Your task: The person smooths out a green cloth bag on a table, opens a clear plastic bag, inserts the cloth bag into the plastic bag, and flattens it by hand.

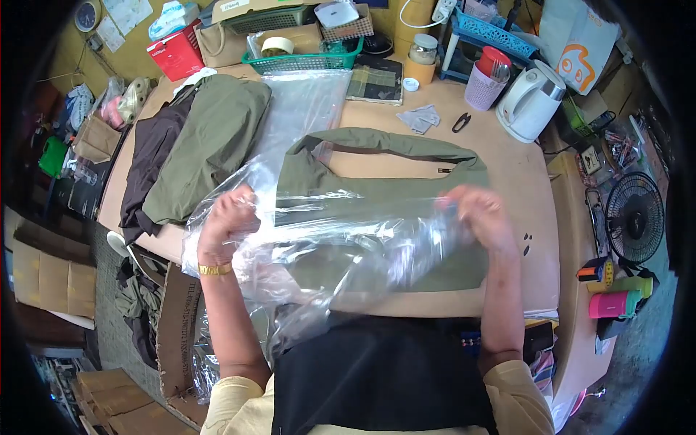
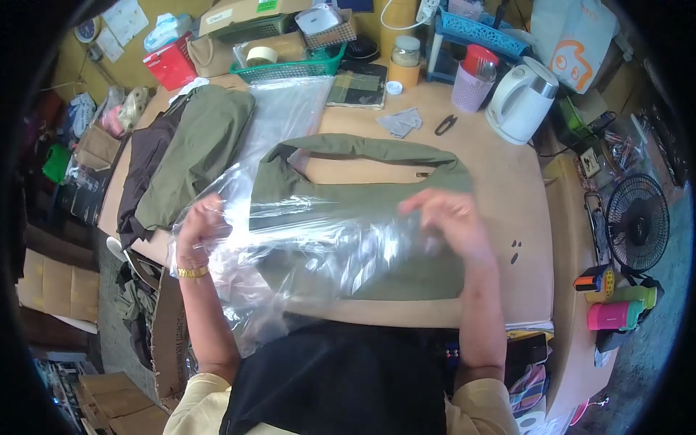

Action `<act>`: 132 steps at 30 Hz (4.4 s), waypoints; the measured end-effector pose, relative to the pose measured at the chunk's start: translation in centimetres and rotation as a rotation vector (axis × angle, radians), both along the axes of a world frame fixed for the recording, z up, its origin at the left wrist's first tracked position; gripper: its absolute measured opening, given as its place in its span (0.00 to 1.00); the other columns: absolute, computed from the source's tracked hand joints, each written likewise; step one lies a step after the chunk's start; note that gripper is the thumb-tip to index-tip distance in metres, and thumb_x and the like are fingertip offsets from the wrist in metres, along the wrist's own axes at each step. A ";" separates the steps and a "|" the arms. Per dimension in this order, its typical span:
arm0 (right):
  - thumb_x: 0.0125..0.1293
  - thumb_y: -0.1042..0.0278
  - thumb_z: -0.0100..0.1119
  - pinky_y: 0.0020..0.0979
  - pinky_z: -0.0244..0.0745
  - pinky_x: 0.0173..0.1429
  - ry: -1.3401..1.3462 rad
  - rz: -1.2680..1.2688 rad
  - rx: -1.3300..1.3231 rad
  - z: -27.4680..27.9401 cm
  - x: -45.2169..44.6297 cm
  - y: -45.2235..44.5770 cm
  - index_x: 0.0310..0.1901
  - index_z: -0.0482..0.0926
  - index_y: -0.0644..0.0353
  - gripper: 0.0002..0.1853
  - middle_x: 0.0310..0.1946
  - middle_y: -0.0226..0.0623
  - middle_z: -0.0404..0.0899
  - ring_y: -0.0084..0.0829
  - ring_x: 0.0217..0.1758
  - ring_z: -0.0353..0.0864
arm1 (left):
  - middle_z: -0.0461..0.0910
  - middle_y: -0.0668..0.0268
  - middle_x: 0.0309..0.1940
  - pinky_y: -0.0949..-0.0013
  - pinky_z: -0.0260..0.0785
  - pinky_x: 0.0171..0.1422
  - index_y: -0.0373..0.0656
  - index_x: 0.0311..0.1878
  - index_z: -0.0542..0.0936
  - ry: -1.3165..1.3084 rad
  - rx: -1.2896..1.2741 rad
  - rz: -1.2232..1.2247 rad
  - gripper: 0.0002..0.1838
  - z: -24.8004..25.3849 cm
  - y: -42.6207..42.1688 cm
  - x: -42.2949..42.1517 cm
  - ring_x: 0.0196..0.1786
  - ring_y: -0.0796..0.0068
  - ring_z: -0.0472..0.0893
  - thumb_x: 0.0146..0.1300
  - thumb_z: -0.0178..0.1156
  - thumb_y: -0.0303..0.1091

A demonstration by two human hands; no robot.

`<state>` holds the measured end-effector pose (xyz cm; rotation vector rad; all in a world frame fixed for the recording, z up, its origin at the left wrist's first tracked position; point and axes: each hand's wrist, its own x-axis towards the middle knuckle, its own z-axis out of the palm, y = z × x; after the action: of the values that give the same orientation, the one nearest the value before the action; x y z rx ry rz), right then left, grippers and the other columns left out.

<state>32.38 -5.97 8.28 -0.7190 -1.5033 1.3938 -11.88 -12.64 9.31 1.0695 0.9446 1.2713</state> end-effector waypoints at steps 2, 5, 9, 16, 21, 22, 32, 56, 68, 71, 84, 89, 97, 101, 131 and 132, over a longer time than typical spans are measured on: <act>0.66 0.67 0.60 0.20 0.66 0.31 0.203 -0.040 -0.107 0.0 1.4 1.1 0.31 0.80 0.59 0.07 0.25 0.25 0.78 0.16 0.26 0.71 | 0.72 0.78 0.20 0.81 0.54 0.25 0.45 0.35 0.76 0.327 0.011 -0.216 0.15 -1.2 0.0 0.0 0.23 0.88 0.69 0.62 0.71 0.43; 0.69 0.67 0.57 0.17 0.60 0.25 0.401 0.105 -0.377 0.0 2.2 0.1 0.35 0.79 0.59 0.06 0.23 0.25 0.76 0.12 0.20 0.66 | 0.77 0.74 0.26 0.80 0.61 0.26 0.42 0.39 0.78 0.085 -0.066 -0.010 0.13 -0.2 0.1 1.4 0.26 0.86 0.73 0.64 0.69 0.41; 0.71 0.69 0.55 0.20 0.65 0.29 -0.417 0.590 -0.059 1.5 1.0 -0.9 0.38 0.79 0.62 0.07 0.23 0.26 0.76 0.12 0.24 0.69 | 0.76 0.70 0.28 0.75 0.59 0.21 0.42 0.38 0.77 -0.600 -0.119 0.277 0.15 -0.3 1.5 0.7 0.23 0.83 0.71 0.73 0.58 0.45; 0.67 0.69 0.65 0.22 0.70 0.37 0.621 0.120 -0.441 -0.9 2.5 -0.4 0.34 0.80 0.62 0.07 0.27 0.30 0.81 0.15 0.32 0.76 | 0.78 0.76 0.32 0.79 0.60 0.35 0.38 0.43 0.84 0.591 -0.096 -0.528 0.09 1.8 0.2 2.1 0.30 0.86 0.70 0.64 0.66 0.33; 0.74 0.54 0.57 0.27 0.73 0.36 -0.697 0.642 -0.073 1.0 1.6 -1.4 0.35 0.77 0.57 0.15 0.24 0.29 0.77 0.20 0.28 0.75 | 0.84 0.65 0.38 0.65 0.78 0.51 0.40 0.45 0.81 -0.472 -0.025 0.081 0.17 -1.7 1.4 0.8 0.43 0.70 0.84 0.70 0.62 0.47; 0.75 0.53 0.57 0.28 0.73 0.35 -0.555 0.506 -0.092 -0.5 1.4 -2.0 0.35 0.77 0.56 0.15 0.23 0.28 0.77 0.20 0.27 0.74 | 0.84 0.65 0.38 0.65 0.78 0.51 0.40 0.45 0.81 -0.472 -0.026 0.080 0.17 -2.4 1.5 0.4 0.43 0.70 0.84 0.70 0.62 0.47; 0.76 0.53 0.49 0.33 0.75 0.34 -0.597 0.808 -0.165 -0.5 1.4 -2.0 0.24 0.76 0.54 0.22 0.28 0.36 0.83 0.26 0.29 0.81 | 0.84 0.66 0.40 0.64 0.77 0.49 0.39 0.51 0.81 -0.590 -0.097 0.073 0.24 -2.4 0.8 0.2 0.41 0.73 0.83 0.65 0.67 0.51; 0.73 0.52 0.59 0.28 0.73 0.32 -0.335 0.677 -0.067 -2.8 1.1 -2.0 0.40 0.84 0.54 0.14 0.30 0.30 0.83 0.28 0.25 0.78 | 0.85 0.65 0.42 0.65 0.78 0.50 0.38 0.50 0.81 -0.955 -0.162 -0.714 0.17 -1.7 2.3 -0.4 0.43 0.72 0.84 0.73 0.59 0.43; 0.70 0.36 0.55 0.36 0.77 0.40 -0.421 0.730 -0.053 -2.3 1.2 -2.1 0.52 0.79 0.57 0.29 0.31 0.30 0.81 0.30 0.33 0.80 | 0.85 0.62 0.41 0.67 0.77 0.50 0.39 0.48 0.82 -0.699 -0.171 0.043 0.14 -1.0 0.7 2.0 0.42 0.70 0.84 0.73 0.58 0.42; 0.69 0.36 0.55 0.34 0.77 0.36 0.776 0.142 -0.293 -4.3 1.9 -0.7 0.55 0.76 0.59 0.30 0.31 0.30 0.81 0.27 0.32 0.79 | 0.85 0.62 0.43 0.68 0.74 0.54 0.39 0.48 0.82 -0.200 -0.136 -0.449 0.15 -1.5 -0.3 2.8 0.46 0.72 0.83 0.73 0.59 0.43; 0.69 0.50 0.54 0.37 0.72 0.31 0.214 0.412 -0.201 1.2 -2.7 -3.7 0.38 0.81 0.53 0.15 0.22 0.31 0.75 0.27 0.23 0.73 | 0.85 0.66 0.45 0.67 0.77 0.51 0.40 0.59 0.78 -0.574 -0.059 0.261 0.20 3.5 -1.8 3.9 0.42 0.74 0.83 0.71 0.61 0.44; 0.77 0.36 0.38 0.38 0.69 0.32 1.164 0.554 -0.330 -1.4 -0.3 -2.4 0.43 0.79 0.54 0.29 0.18 0.29 0.70 0.30 0.23 0.71 | 0.86 0.69 0.40 0.74 0.70 0.47 0.34 0.46 0.86 0.558 -0.296 -0.543 0.18 -1.3 -0.9 0.8 0.39 0.81 0.78 0.68 0.65 0.42; 0.70 0.52 0.60 0.36 0.71 0.41 -0.092 0.878 -0.060 -1.9 -0.3 -3.3 0.43 0.82 0.65 0.19 0.28 0.35 0.78 0.31 0.28 0.77 | 0.76 0.70 0.25 0.73 0.67 0.28 0.42 0.40 0.79 -0.844 -0.124 -0.119 0.12 -0.1 0.7 -0.9 0.24 0.78 0.73 0.76 0.52 0.38; 0.66 0.58 0.63 0.37 0.69 0.40 0.774 0.411 -0.382 -2.1 1.2 -3.7 0.38 0.82 0.63 0.14 0.18 0.28 0.73 0.24 0.21 0.71 | 0.80 0.64 0.30 0.73 0.67 0.24 0.32 0.49 0.78 -0.111 -0.117 -0.173 0.14 -2.5 -2.7 0.0 0.22 0.79 0.74 0.66 0.63 0.33; 0.59 0.32 0.62 0.76 0.29 0.75 -1.457 -0.236 0.447 -2.7 1.7 -3.0 0.76 0.60 0.40 0.46 0.81 0.45 0.44 0.56 0.83 0.36 | 0.65 0.28 0.62 0.38 0.44 0.77 0.35 0.77 0.55 1.519 0.254 0.186 0.43 -6.8 2.8 14.9 0.70 0.32 0.62 0.72 0.49 0.59; 0.59 0.30 0.61 0.77 0.29 0.74 -1.410 -0.218 0.444 -2.0 1.7 -3.8 0.76 0.61 0.41 0.46 0.80 0.47 0.45 0.57 0.83 0.37 | 0.65 0.28 0.62 0.38 0.44 0.77 0.35 0.77 0.55 1.517 0.261 0.182 0.43 -7.2 3.6 14.6 0.70 0.32 0.62 0.72 0.49 0.59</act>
<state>34.05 -9.73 6.32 -1.6473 -2.5159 0.1779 2.69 -9.07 2.13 2.2509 2.0161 0.5218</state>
